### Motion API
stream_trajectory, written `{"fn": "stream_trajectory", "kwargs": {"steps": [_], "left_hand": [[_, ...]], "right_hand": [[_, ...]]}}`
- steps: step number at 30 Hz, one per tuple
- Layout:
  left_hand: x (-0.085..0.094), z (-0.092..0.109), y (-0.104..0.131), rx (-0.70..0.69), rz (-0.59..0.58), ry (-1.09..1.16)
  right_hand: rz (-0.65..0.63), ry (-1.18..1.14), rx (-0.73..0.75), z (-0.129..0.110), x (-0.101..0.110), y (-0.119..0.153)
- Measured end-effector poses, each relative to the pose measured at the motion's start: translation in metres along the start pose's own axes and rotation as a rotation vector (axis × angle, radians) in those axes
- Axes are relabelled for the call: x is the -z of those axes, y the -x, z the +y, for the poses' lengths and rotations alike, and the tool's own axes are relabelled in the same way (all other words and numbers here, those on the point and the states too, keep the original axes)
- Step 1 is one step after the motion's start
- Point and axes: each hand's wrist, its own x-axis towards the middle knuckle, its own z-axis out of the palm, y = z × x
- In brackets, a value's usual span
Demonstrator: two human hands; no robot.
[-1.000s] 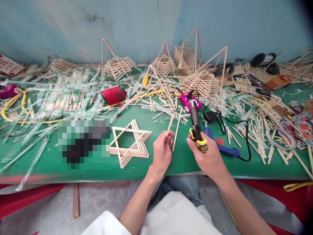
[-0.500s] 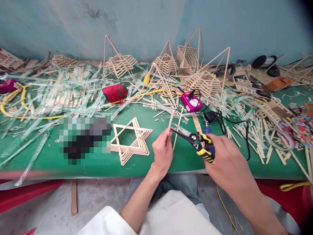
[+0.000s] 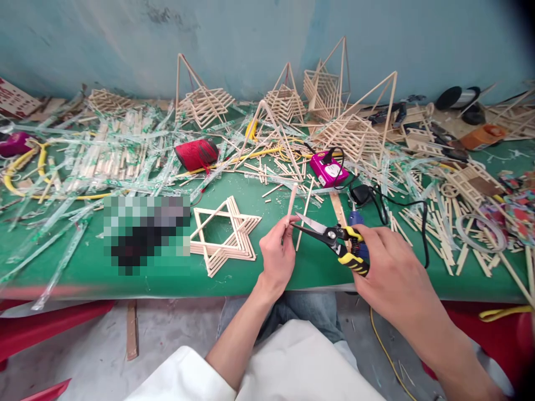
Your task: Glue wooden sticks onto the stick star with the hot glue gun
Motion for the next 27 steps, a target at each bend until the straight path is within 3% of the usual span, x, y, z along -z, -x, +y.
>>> {"fn": "stream_trajectory", "kwargs": {"steps": [15,27], "left_hand": [[-0.002,-0.002,0.0,-0.141,-0.014,-0.071],[-0.002,-0.005,0.0,-0.094,-0.094,-0.109]], "right_hand": [[0.003,0.029,0.005,-0.009,-0.002,-0.014],[-0.032,0.1,0.0,-0.009,-0.006,-0.02]]}}
